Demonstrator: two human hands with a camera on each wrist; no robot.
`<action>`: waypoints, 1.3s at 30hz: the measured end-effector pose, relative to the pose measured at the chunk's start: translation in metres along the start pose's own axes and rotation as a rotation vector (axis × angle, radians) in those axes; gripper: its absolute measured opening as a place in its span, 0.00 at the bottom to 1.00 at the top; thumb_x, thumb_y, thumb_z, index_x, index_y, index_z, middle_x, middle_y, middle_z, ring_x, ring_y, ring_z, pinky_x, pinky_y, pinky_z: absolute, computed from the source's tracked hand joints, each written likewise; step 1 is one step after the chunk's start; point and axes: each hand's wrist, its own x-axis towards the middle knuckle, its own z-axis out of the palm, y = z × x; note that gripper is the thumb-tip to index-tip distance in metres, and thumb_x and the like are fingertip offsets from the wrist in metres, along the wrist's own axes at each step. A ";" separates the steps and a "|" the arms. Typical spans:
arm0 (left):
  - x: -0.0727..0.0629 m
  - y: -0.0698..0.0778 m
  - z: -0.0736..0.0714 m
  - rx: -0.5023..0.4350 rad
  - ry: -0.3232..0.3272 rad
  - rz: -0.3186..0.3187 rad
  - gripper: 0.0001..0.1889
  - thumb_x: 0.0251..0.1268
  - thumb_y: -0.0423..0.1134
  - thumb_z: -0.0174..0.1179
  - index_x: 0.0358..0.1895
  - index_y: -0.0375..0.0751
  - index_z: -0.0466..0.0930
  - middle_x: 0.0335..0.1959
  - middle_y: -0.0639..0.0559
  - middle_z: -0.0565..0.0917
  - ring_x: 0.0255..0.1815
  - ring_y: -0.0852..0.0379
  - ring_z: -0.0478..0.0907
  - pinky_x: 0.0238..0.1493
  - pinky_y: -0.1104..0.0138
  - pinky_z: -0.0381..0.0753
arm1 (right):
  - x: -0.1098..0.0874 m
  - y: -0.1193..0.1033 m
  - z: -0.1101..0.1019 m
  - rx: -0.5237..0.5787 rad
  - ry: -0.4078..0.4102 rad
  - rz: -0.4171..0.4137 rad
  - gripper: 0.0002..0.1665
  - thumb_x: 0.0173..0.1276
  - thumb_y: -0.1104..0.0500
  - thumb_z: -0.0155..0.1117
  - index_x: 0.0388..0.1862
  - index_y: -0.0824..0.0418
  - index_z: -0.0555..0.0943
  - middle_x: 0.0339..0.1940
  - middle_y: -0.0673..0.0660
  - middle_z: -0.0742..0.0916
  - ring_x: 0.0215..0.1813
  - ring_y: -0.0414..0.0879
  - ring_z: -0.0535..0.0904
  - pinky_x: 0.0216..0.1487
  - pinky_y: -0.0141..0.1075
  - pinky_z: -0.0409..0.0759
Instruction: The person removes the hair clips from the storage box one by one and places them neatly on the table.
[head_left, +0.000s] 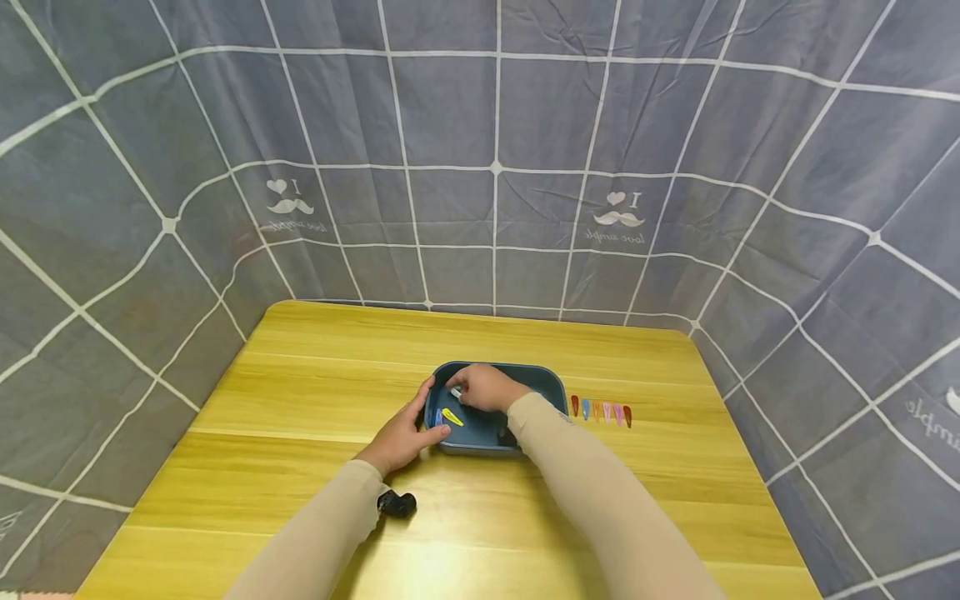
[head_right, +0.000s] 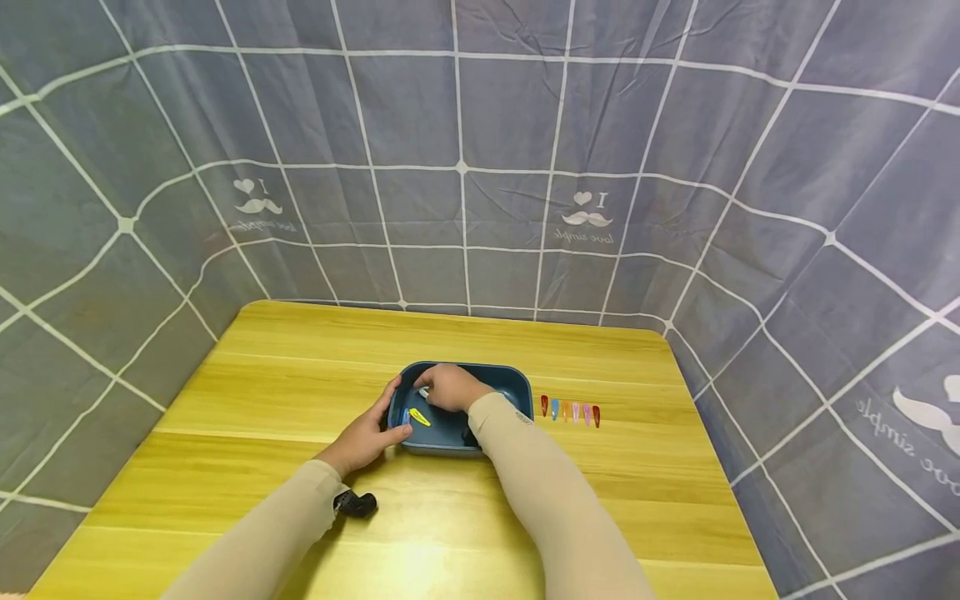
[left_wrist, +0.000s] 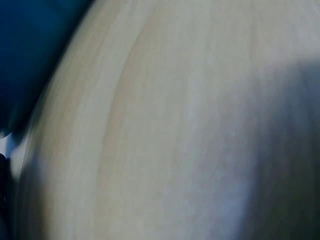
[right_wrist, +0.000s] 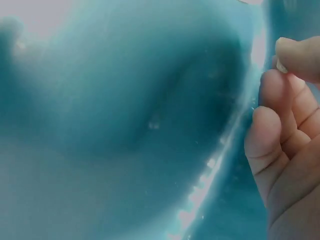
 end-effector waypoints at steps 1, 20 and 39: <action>0.000 -0.001 0.000 0.001 0.002 -0.001 0.50 0.75 0.53 0.65 0.87 0.70 0.38 0.86 0.37 0.56 0.85 0.33 0.56 0.80 0.33 0.58 | -0.002 0.000 -0.002 0.029 -0.004 0.010 0.20 0.76 0.65 0.63 0.65 0.58 0.86 0.20 0.45 0.75 0.22 0.37 0.68 0.30 0.29 0.68; 0.003 -0.002 0.001 0.020 0.005 -0.001 0.51 0.74 0.55 0.65 0.87 0.70 0.37 0.86 0.39 0.55 0.85 0.32 0.55 0.80 0.33 0.57 | -0.032 0.015 -0.039 0.287 0.052 0.056 0.26 0.75 0.64 0.65 0.72 0.61 0.80 0.28 0.50 0.85 0.31 0.43 0.81 0.31 0.33 0.76; 0.005 -0.004 0.001 0.007 -0.008 0.011 0.50 0.74 0.54 0.65 0.87 0.71 0.37 0.87 0.39 0.52 0.86 0.32 0.52 0.80 0.32 0.56 | -0.066 0.036 -0.065 0.522 0.197 0.088 0.27 0.72 0.67 0.67 0.69 0.60 0.80 0.39 0.56 0.86 0.36 0.45 0.82 0.41 0.38 0.86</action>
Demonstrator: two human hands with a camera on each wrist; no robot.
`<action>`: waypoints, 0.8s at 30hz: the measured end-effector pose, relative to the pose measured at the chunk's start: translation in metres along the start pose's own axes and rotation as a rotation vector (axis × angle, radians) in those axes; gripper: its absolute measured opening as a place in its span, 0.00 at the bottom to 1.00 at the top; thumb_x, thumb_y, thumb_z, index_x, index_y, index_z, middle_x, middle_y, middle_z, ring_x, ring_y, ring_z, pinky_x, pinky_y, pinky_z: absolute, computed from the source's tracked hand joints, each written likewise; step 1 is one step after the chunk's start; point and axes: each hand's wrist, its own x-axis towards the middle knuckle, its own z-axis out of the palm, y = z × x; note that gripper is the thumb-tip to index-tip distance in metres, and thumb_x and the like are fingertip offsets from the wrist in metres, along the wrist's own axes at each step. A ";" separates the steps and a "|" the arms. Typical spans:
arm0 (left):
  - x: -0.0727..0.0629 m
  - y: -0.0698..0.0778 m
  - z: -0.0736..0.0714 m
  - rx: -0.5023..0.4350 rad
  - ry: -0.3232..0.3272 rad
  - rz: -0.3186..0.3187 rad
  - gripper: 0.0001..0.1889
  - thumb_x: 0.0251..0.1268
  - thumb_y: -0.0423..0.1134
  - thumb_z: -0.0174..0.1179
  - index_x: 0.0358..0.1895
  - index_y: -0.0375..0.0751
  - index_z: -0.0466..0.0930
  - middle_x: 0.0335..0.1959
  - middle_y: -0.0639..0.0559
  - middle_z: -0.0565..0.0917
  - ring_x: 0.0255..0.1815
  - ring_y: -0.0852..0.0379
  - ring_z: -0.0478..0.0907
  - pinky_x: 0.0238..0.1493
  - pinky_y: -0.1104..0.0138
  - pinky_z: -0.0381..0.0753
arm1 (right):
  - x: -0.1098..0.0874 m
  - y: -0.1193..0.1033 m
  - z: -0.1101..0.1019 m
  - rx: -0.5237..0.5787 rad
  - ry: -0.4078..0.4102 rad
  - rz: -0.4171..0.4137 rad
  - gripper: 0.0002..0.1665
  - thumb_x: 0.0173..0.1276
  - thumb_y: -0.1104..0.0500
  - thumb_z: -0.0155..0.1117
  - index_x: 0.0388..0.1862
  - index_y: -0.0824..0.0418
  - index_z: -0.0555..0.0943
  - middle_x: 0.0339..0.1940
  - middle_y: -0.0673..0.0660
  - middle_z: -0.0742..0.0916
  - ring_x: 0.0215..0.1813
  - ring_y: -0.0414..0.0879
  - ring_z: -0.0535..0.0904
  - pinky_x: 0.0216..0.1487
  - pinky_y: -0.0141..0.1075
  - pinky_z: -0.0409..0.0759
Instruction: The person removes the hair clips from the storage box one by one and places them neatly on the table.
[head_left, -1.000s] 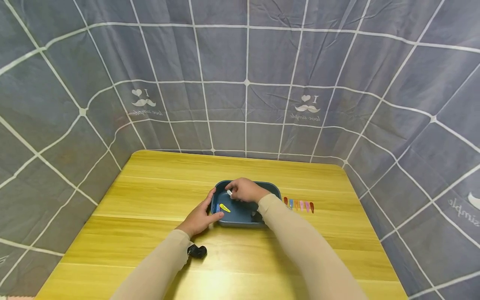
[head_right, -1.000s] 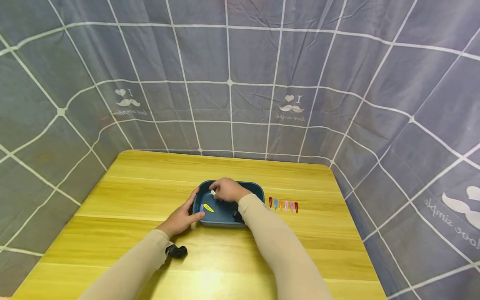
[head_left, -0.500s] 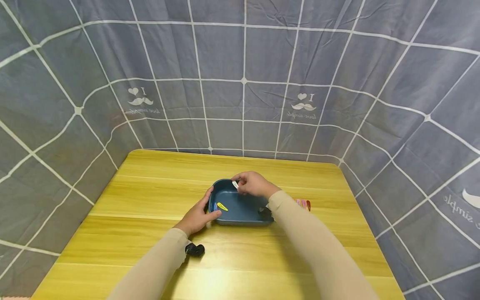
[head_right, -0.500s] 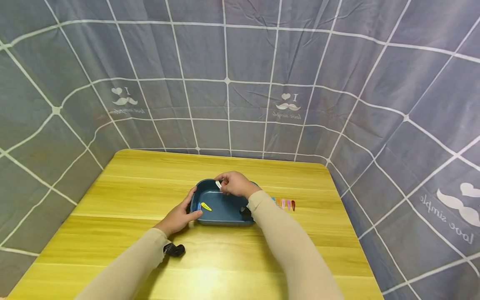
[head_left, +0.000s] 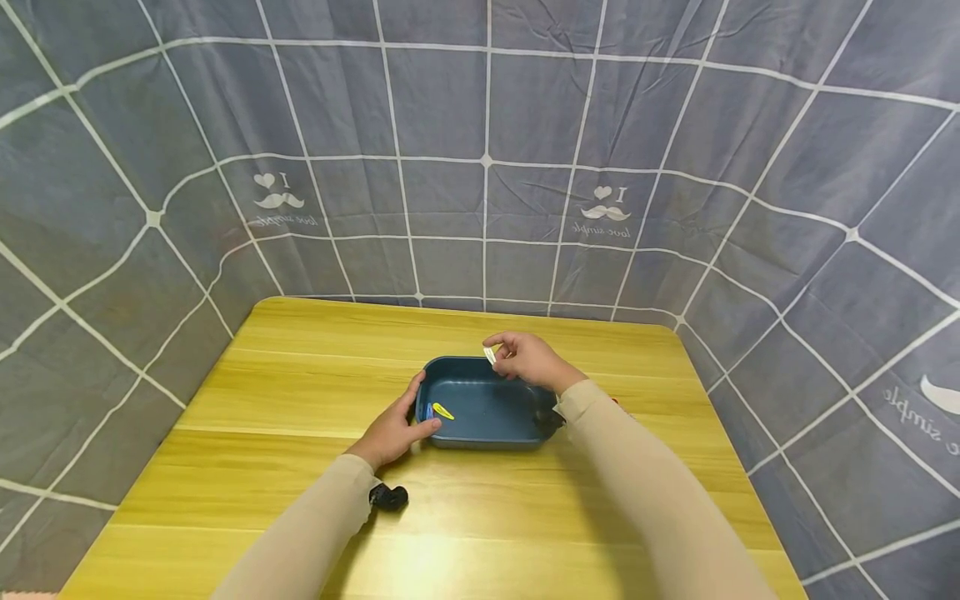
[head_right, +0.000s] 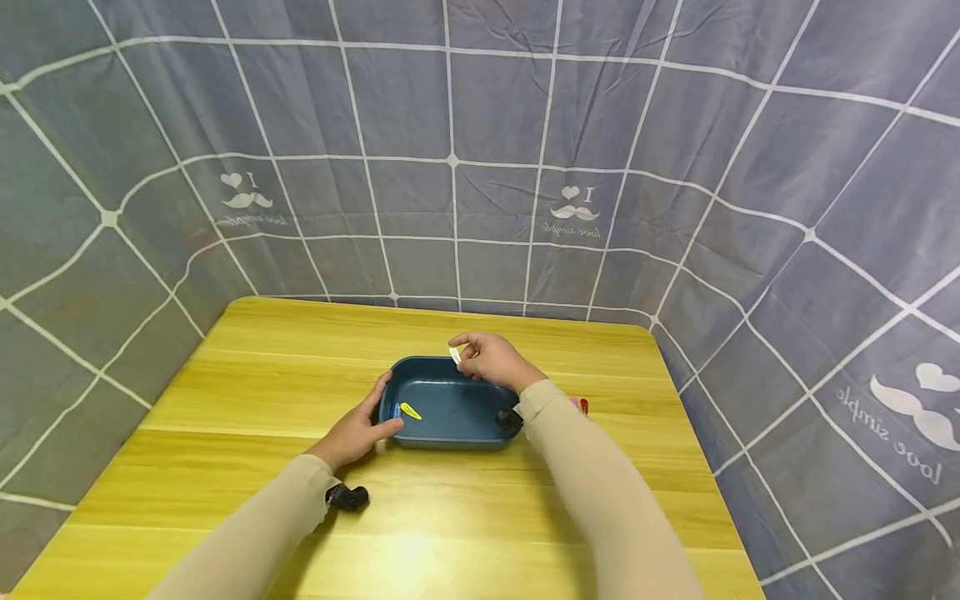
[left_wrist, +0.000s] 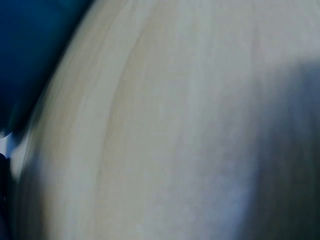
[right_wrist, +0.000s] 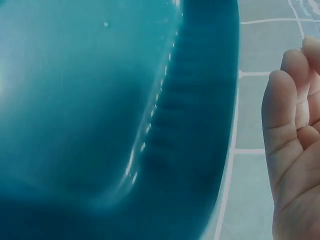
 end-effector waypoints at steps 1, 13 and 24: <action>0.000 0.000 0.000 0.000 -0.001 0.002 0.51 0.74 0.54 0.65 0.87 0.71 0.37 0.88 0.39 0.51 0.86 0.32 0.52 0.80 0.32 0.56 | -0.001 0.001 -0.003 0.005 0.005 0.002 0.27 0.72 0.67 0.67 0.70 0.60 0.80 0.39 0.56 0.86 0.36 0.45 0.82 0.40 0.37 0.85; 0.000 0.001 -0.002 0.000 -0.010 0.006 0.51 0.74 0.56 0.65 0.87 0.70 0.36 0.88 0.40 0.50 0.87 0.33 0.50 0.81 0.33 0.55 | -0.021 0.011 -0.030 0.024 0.050 0.039 0.28 0.76 0.64 0.65 0.74 0.58 0.77 0.42 0.58 0.86 0.38 0.53 0.79 0.48 0.57 0.84; 0.000 0.001 0.000 0.005 -0.007 0.008 0.51 0.74 0.55 0.65 0.87 0.70 0.36 0.88 0.39 0.51 0.86 0.33 0.51 0.81 0.33 0.55 | -0.043 0.035 -0.063 0.017 0.112 0.096 0.29 0.76 0.61 0.66 0.74 0.60 0.76 0.42 0.57 0.84 0.35 0.52 0.76 0.34 0.37 0.77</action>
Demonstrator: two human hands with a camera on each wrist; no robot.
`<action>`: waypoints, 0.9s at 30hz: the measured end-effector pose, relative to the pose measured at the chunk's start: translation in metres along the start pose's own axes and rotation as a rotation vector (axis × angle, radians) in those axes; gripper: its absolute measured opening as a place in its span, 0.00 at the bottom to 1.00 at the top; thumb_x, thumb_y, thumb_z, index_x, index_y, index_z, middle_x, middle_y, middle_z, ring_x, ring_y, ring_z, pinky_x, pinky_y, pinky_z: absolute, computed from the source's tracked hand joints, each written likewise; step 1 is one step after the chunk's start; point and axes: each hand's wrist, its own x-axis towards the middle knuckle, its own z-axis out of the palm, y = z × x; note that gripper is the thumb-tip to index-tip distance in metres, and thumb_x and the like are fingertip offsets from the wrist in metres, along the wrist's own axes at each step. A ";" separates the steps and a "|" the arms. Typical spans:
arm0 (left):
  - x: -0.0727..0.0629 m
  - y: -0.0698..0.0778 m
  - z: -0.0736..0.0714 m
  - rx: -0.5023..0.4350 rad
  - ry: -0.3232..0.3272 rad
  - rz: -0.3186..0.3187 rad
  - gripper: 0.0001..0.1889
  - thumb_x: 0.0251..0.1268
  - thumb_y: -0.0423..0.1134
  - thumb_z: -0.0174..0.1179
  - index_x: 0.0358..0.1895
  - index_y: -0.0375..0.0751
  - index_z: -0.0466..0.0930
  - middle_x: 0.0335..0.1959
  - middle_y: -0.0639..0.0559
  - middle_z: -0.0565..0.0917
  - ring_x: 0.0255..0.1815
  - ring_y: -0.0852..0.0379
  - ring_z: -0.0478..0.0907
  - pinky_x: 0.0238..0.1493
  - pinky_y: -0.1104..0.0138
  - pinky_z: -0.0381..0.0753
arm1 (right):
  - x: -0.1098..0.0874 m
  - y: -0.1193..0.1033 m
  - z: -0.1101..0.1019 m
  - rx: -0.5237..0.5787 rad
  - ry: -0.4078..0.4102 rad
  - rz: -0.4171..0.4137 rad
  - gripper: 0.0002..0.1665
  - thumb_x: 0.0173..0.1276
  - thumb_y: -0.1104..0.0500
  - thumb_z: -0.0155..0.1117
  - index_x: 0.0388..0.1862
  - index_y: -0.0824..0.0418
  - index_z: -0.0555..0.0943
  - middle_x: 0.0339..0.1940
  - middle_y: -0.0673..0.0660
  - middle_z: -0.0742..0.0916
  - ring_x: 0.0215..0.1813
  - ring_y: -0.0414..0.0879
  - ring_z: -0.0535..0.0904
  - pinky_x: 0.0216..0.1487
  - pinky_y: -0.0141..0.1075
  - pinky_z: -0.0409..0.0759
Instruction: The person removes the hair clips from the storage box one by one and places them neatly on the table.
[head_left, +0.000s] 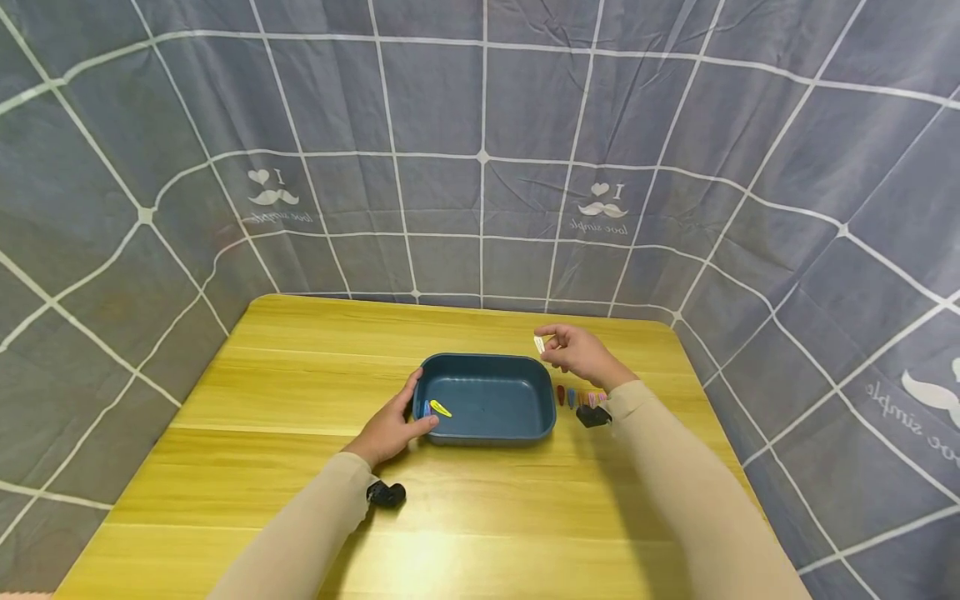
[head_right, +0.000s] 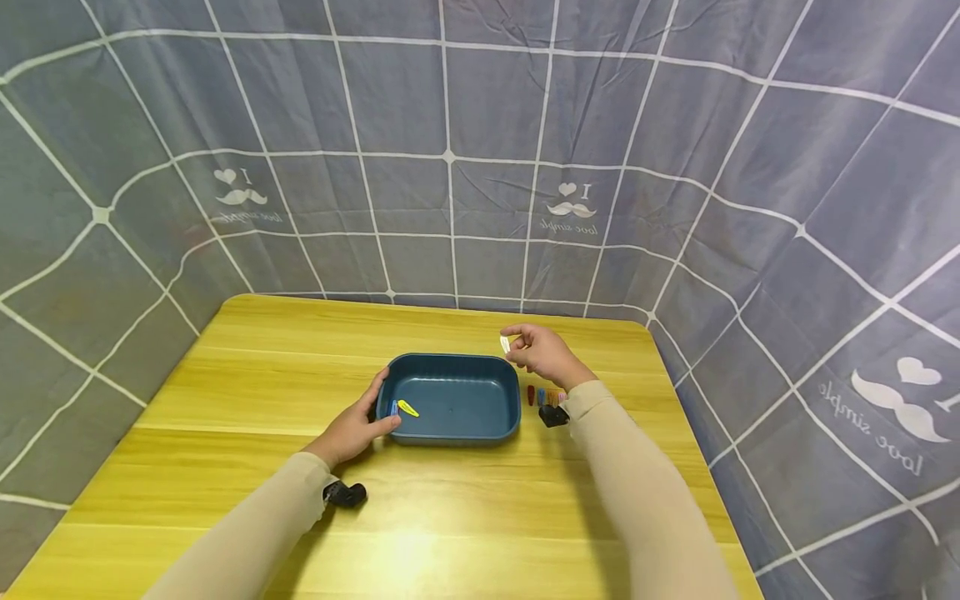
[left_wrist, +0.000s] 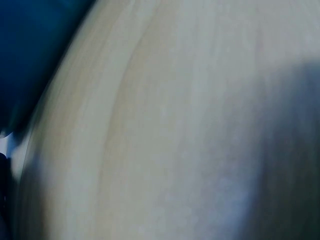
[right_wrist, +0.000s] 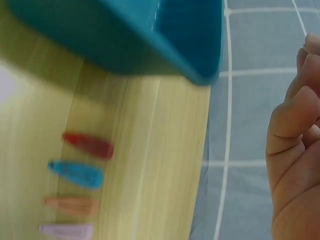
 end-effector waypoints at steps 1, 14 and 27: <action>0.000 0.000 0.000 0.002 0.001 0.000 0.51 0.74 0.56 0.65 0.87 0.70 0.36 0.88 0.39 0.51 0.86 0.33 0.51 0.81 0.34 0.55 | -0.002 0.003 -0.003 -0.003 0.007 0.004 0.29 0.76 0.61 0.66 0.74 0.60 0.76 0.42 0.58 0.85 0.35 0.50 0.75 0.33 0.36 0.76; 0.001 -0.003 0.001 0.009 -0.004 0.002 0.51 0.75 0.57 0.64 0.87 0.71 0.35 0.88 0.39 0.50 0.86 0.32 0.51 0.81 0.33 0.55 | -0.034 0.055 -0.046 -0.022 0.095 0.092 0.30 0.78 0.61 0.64 0.77 0.61 0.73 0.43 0.61 0.85 0.33 0.48 0.73 0.34 0.35 0.75; 0.002 -0.001 0.000 0.010 -0.015 -0.001 0.52 0.74 0.58 0.65 0.87 0.70 0.34 0.88 0.40 0.49 0.87 0.33 0.50 0.82 0.34 0.54 | -0.061 0.109 -0.066 -0.036 0.143 0.203 0.32 0.78 0.63 0.62 0.78 0.70 0.70 0.44 0.63 0.86 0.35 0.46 0.77 0.39 0.37 0.80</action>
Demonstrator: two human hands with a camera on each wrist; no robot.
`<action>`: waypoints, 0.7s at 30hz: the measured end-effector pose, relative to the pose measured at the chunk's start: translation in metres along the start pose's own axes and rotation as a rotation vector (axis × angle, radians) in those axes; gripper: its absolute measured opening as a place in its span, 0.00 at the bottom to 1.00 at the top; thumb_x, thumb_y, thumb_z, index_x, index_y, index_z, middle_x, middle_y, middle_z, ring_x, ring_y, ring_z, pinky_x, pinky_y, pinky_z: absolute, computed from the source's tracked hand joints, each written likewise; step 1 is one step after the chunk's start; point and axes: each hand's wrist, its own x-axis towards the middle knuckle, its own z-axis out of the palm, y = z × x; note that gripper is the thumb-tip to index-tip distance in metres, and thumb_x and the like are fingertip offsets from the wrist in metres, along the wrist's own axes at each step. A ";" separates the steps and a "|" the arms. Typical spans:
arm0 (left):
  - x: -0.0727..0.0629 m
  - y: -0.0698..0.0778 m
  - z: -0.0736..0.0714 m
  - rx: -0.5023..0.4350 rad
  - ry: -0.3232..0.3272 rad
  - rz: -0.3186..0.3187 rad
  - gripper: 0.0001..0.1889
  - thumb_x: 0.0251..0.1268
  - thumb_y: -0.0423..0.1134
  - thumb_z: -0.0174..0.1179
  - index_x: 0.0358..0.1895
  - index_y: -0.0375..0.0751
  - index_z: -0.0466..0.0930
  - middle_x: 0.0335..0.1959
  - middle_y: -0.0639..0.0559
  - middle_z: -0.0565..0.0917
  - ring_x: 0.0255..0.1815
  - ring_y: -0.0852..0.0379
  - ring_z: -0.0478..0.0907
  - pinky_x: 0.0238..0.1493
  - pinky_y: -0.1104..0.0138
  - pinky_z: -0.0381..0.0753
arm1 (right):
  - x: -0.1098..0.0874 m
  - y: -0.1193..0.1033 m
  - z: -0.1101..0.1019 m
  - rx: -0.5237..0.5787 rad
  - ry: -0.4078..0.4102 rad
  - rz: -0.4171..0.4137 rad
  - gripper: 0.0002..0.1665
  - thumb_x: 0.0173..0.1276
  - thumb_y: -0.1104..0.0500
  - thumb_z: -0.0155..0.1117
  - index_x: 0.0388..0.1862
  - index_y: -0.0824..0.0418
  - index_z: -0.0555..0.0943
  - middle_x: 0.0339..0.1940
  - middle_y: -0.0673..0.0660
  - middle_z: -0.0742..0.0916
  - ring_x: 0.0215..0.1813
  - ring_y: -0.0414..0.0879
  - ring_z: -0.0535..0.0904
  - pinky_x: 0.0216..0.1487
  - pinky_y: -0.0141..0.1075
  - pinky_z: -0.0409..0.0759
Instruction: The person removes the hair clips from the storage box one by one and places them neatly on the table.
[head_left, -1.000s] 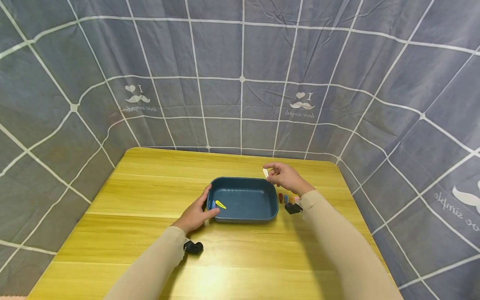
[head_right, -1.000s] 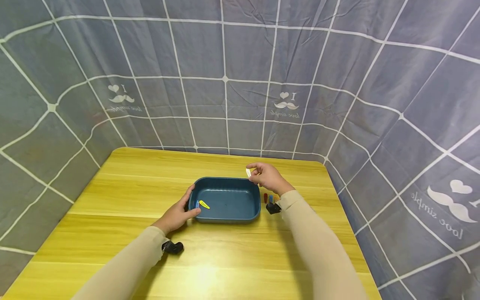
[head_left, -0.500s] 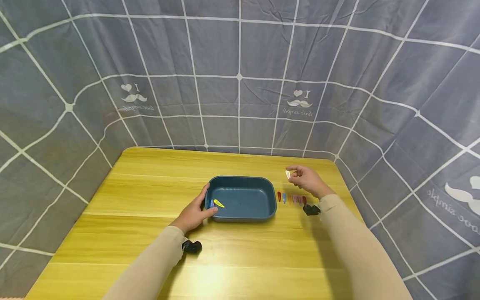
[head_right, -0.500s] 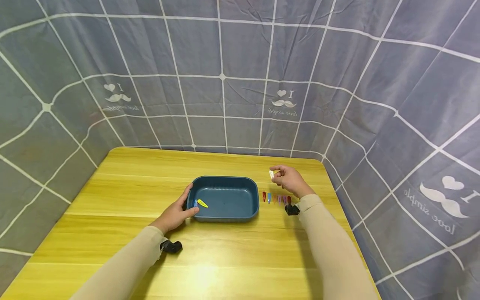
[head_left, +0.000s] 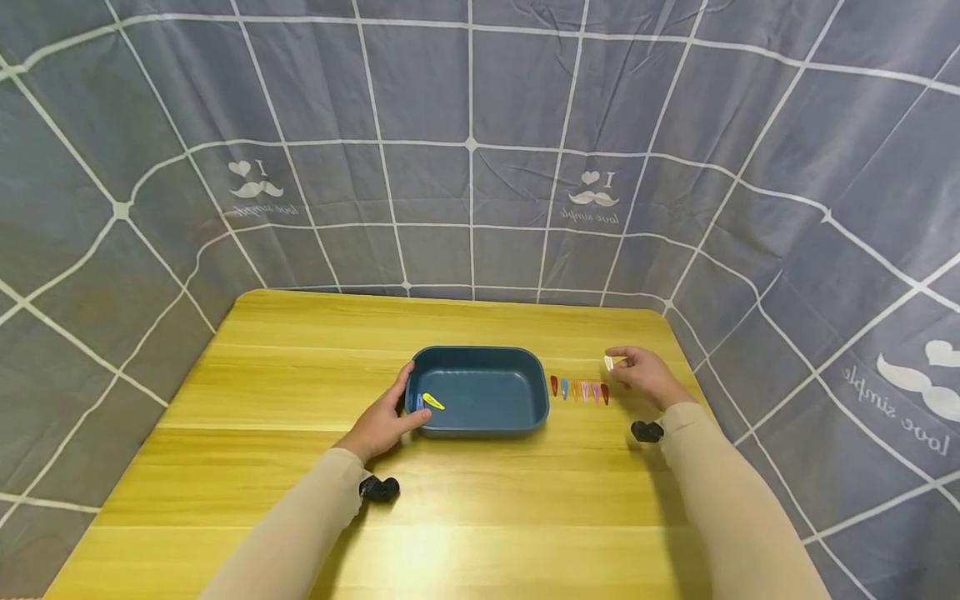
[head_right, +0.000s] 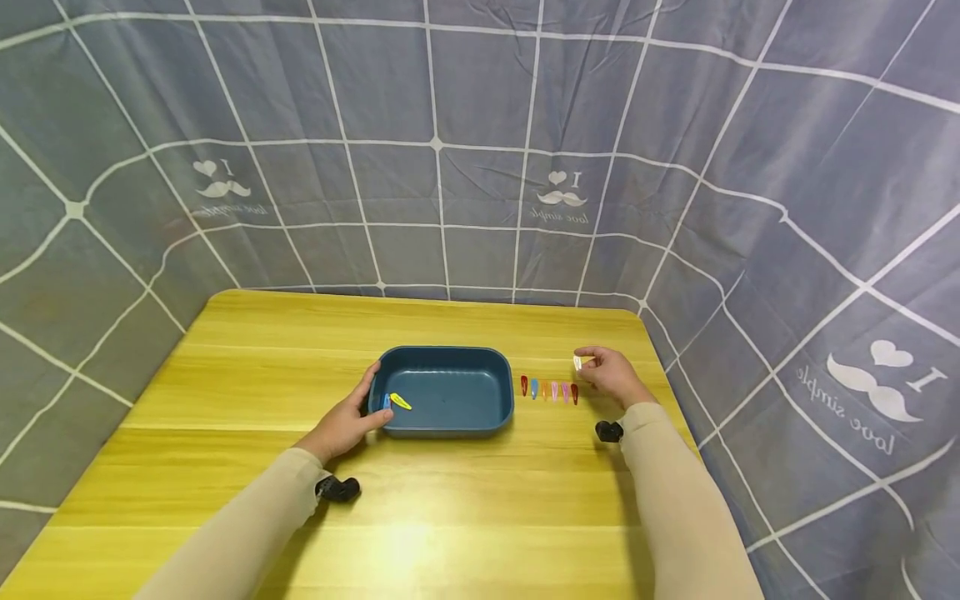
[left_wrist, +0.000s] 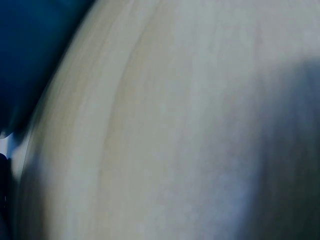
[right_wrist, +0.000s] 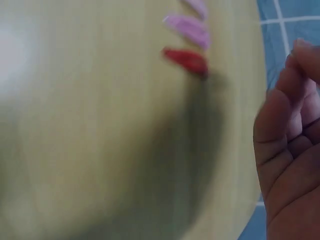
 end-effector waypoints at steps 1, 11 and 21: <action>0.000 0.000 0.000 0.005 0.000 0.000 0.52 0.73 0.59 0.65 0.87 0.70 0.34 0.88 0.40 0.49 0.87 0.33 0.50 0.82 0.34 0.54 | -0.001 0.003 0.000 -0.001 0.003 0.008 0.32 0.77 0.64 0.63 0.77 0.70 0.70 0.42 0.61 0.87 0.35 0.45 0.77 0.39 0.36 0.80; 0.000 0.000 -0.001 0.006 -0.003 0.006 0.52 0.74 0.58 0.64 0.87 0.70 0.34 0.88 0.39 0.47 0.87 0.33 0.49 0.82 0.34 0.53 | -0.009 0.022 0.001 -0.037 0.003 0.086 0.31 0.76 0.65 0.64 0.74 0.72 0.72 0.43 0.60 0.87 0.36 0.46 0.84 0.41 0.36 0.86; 0.002 0.000 -0.001 0.021 -0.005 0.001 0.52 0.74 0.57 0.64 0.87 0.69 0.34 0.88 0.40 0.48 0.86 0.32 0.49 0.81 0.33 0.54 | -0.014 0.031 0.008 -0.182 0.008 0.113 0.29 0.75 0.62 0.64 0.72 0.69 0.76 0.43 0.61 0.89 0.39 0.47 0.83 0.41 0.37 0.81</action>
